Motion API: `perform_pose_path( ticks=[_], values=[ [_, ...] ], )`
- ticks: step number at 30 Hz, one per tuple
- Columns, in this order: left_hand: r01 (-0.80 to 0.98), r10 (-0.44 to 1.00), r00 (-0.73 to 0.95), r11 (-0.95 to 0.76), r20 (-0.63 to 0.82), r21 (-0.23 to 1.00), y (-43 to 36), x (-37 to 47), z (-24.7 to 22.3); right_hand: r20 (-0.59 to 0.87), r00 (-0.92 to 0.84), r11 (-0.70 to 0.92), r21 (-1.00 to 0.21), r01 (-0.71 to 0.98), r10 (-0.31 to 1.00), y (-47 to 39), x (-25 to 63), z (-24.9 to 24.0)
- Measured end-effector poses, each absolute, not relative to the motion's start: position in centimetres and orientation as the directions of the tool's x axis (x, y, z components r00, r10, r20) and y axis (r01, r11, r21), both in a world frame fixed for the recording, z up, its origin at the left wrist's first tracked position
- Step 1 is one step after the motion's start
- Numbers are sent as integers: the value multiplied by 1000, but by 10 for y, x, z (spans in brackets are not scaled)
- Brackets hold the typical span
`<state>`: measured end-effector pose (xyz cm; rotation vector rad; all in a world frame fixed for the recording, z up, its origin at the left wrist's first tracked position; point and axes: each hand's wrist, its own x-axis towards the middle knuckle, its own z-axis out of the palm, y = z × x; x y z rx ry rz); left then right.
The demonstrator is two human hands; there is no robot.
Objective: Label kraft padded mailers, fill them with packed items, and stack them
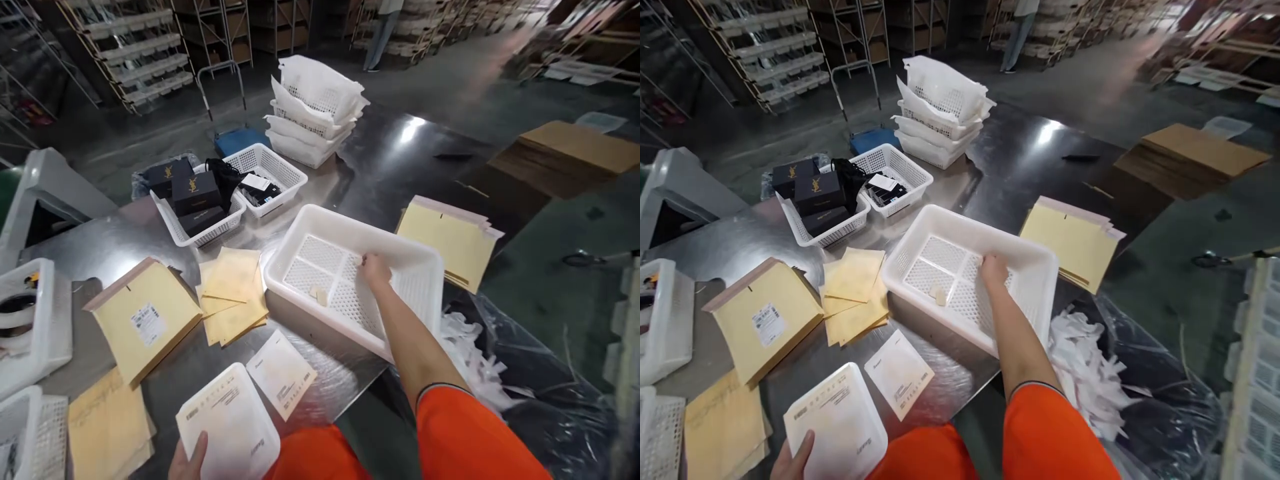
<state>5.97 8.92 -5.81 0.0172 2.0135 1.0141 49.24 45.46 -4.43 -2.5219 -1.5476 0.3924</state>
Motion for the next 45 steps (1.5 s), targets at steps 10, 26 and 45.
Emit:
perform_pose_path(
  ticks=[10,26,45],
  values=[
    [-612,455,-533,375,-713,697,111,90,-17,-94,-320,11,-950,311,943,316,336,22],
    [-564,578,-549,277,-604,778,69,92,-1,-432,-342,-46,-674,737,834,160,210,6],
    [166,743,-283,661,-606,732,104,72,-32,-78,-537,494,-302,816,840,165,197,-13]
  ],
)
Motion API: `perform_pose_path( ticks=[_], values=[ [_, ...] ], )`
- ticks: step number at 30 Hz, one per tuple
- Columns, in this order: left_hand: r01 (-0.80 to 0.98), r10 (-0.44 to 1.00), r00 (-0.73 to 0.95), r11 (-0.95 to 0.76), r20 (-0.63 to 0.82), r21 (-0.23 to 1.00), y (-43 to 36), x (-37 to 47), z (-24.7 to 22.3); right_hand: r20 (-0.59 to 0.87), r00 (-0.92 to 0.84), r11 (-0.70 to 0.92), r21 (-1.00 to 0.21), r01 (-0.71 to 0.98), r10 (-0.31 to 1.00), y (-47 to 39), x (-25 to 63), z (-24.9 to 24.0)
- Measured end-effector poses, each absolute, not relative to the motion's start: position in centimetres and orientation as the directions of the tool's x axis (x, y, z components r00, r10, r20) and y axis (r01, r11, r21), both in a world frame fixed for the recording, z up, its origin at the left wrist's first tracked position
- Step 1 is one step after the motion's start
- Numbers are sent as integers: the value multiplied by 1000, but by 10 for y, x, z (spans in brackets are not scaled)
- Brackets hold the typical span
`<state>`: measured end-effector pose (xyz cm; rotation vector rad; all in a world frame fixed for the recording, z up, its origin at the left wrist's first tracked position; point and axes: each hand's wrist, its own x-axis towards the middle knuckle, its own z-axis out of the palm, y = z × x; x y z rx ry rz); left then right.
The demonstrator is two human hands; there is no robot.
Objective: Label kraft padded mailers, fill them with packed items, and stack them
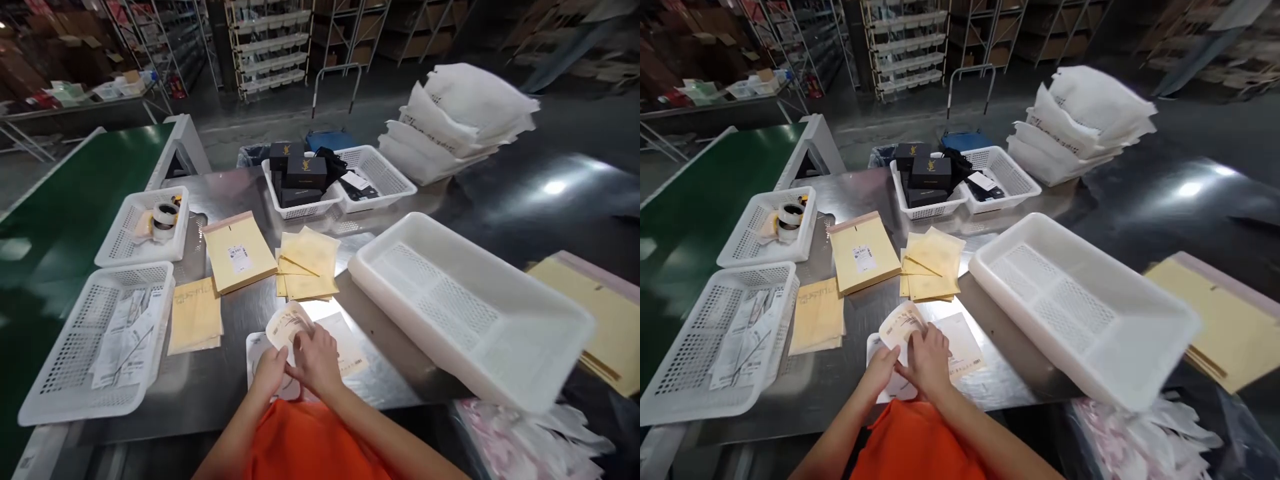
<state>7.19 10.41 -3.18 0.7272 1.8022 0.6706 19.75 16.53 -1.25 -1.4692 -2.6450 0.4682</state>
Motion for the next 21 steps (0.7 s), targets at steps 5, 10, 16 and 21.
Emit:
perform_pose_path(
  ticks=[5,10,16,21],
  values=[
    [503,767,-355,639,-535,582,111,-3,-39,-154,-577,510,-327,796,802,186,212,-25],
    [701,687,-616,701,-385,128,75,-96,-60,-281,-549,460,-326,826,787,171,247,-54],
    [786,705,-603,606,-373,-123,41,-127,-83,-337,-539,415,-376,829,772,163,250,-54],
    [840,758,-533,528,-376,-126,40,-141,-66,-277,-559,427,-416,803,781,168,240,-46]
  ],
)
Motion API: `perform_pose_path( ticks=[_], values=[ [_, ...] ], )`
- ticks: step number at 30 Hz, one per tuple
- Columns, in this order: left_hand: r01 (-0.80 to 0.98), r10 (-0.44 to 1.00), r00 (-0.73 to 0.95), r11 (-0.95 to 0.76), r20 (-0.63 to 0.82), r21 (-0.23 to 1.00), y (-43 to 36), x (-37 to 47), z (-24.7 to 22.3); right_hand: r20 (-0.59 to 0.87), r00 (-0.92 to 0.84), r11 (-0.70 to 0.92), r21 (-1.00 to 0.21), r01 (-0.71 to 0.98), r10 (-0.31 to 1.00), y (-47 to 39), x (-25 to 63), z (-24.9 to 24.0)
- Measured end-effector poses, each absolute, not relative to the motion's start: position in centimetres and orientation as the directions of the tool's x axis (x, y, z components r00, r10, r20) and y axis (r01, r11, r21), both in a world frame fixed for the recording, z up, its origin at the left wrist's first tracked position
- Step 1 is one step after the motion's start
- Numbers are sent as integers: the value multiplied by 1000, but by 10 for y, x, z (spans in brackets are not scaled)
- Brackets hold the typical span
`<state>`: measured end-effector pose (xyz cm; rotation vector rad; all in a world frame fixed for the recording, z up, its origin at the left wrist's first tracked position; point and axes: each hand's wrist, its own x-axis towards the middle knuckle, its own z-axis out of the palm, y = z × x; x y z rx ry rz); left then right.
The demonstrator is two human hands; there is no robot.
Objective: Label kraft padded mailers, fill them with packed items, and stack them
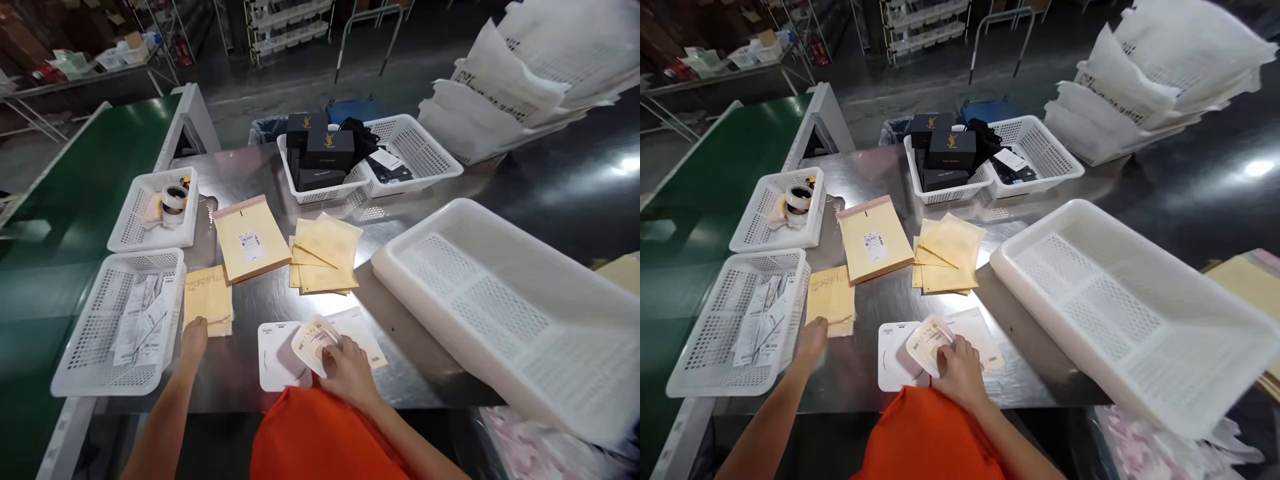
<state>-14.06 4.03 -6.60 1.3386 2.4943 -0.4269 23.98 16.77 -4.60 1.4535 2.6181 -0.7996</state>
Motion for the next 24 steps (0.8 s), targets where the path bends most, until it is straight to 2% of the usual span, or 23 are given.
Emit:
perform_pose_path(
  ticks=[5,9,12,16,21,24],
  values=[
    [875,811,-453,483,-370,-13,53,-84,-52,-232,-557,440,-409,800,797,169,242,-39],
    [874,833,-331,448,-443,189,72,6,-71,-216,-612,496,-415,763,761,163,240,-26],
    [817,813,-310,493,-493,299,80,52,-85,-235,-665,534,-436,724,709,156,238,-20],
    [701,750,-382,616,-540,359,82,70,-87,-245,-620,503,-405,764,745,148,244,-21],
    [542,635,-480,757,-605,365,81,72,-87,-283,-584,483,-356,800,761,147,258,-28],
    [480,624,-462,773,-630,414,80,79,-91,-295,-591,493,-343,799,751,147,259,-30]
  ],
)
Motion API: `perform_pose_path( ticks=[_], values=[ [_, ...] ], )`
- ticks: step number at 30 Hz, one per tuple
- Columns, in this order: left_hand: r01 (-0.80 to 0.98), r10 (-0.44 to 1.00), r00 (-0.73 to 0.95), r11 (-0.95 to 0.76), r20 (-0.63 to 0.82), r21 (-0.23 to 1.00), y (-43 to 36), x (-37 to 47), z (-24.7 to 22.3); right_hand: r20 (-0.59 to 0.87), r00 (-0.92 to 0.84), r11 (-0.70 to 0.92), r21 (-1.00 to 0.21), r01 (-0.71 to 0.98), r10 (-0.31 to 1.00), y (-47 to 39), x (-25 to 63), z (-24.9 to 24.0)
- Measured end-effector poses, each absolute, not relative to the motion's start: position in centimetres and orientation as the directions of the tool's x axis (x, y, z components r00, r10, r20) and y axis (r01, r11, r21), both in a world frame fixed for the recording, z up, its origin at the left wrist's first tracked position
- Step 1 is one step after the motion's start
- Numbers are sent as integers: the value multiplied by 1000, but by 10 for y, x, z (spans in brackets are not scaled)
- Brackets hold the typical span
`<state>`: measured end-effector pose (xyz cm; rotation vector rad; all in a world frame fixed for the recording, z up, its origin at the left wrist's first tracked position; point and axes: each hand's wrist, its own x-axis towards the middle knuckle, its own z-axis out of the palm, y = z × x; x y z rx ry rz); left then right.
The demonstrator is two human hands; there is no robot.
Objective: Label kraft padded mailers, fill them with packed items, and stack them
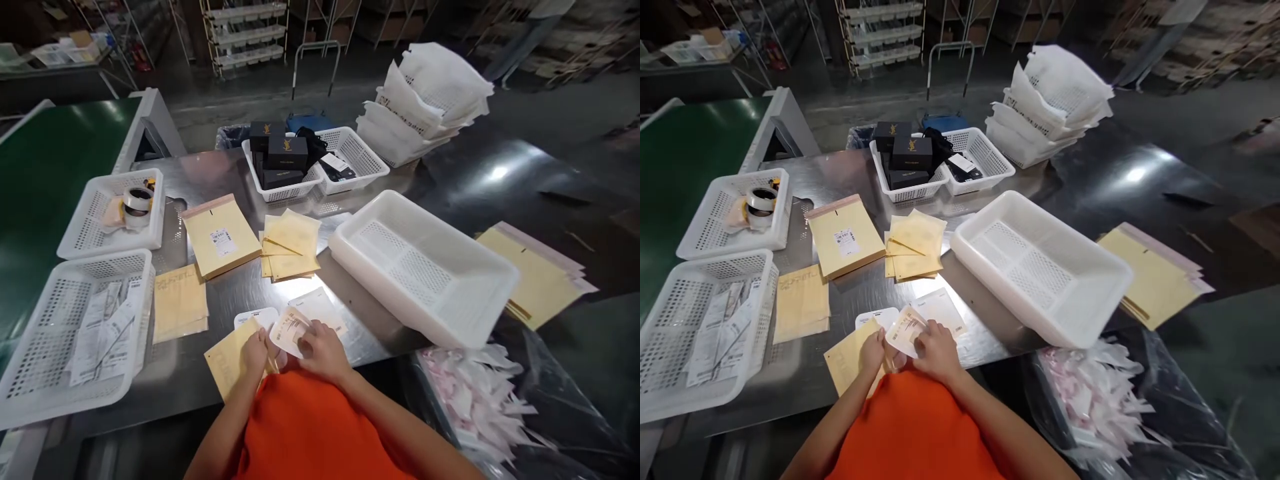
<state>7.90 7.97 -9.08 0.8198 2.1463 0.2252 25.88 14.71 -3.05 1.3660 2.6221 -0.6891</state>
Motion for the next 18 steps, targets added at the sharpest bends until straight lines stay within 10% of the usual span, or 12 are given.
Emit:
perform_pose_path(
  ticks=[18],
  values=[
    [668,725,-339,634,-599,390,85,66,-91,-436,-687,645,-268,716,582,155,240,-38]
  ],
)
